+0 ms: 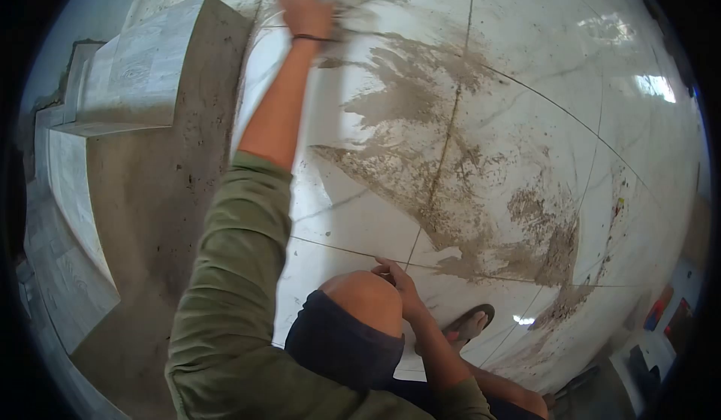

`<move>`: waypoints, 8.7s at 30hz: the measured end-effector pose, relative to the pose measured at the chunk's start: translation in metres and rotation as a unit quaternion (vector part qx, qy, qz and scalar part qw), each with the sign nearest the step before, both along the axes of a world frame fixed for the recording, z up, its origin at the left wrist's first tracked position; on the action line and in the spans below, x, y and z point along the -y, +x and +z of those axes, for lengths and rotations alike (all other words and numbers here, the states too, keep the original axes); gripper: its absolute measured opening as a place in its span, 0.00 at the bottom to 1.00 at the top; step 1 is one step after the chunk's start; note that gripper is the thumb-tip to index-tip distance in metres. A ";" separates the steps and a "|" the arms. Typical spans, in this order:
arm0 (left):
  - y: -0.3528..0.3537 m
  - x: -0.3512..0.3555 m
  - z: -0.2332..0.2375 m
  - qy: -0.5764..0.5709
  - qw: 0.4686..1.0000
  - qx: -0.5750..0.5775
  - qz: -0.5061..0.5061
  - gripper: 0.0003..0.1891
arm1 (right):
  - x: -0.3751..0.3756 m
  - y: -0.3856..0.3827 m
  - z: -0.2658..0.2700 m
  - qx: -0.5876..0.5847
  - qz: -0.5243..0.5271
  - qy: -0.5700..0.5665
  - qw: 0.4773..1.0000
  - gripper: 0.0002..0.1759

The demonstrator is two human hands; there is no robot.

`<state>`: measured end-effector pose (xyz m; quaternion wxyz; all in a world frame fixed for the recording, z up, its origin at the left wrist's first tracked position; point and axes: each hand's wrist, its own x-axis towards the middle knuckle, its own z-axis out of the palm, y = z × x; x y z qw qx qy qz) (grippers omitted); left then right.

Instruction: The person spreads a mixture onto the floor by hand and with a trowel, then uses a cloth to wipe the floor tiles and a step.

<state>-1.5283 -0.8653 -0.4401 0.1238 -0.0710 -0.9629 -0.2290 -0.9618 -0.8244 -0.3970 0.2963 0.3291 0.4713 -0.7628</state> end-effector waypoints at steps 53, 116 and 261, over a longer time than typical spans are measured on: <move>0.470 -0.211 0.083 0.453 0.716 0.284 -0.449 0.34 | -0.232 0.024 0.045 -0.293 -0.416 0.207 0.836 0.31; 0.391 -0.001 0.221 0.205 0.899 0.340 -0.186 0.26 | -0.487 0.378 -0.016 0.383 -0.358 0.716 0.462 0.43; 0.646 -0.164 0.018 -0.374 0.808 0.440 -0.117 0.72 | -0.383 0.149 -0.067 -0.089 -0.006 0.781 0.618 0.34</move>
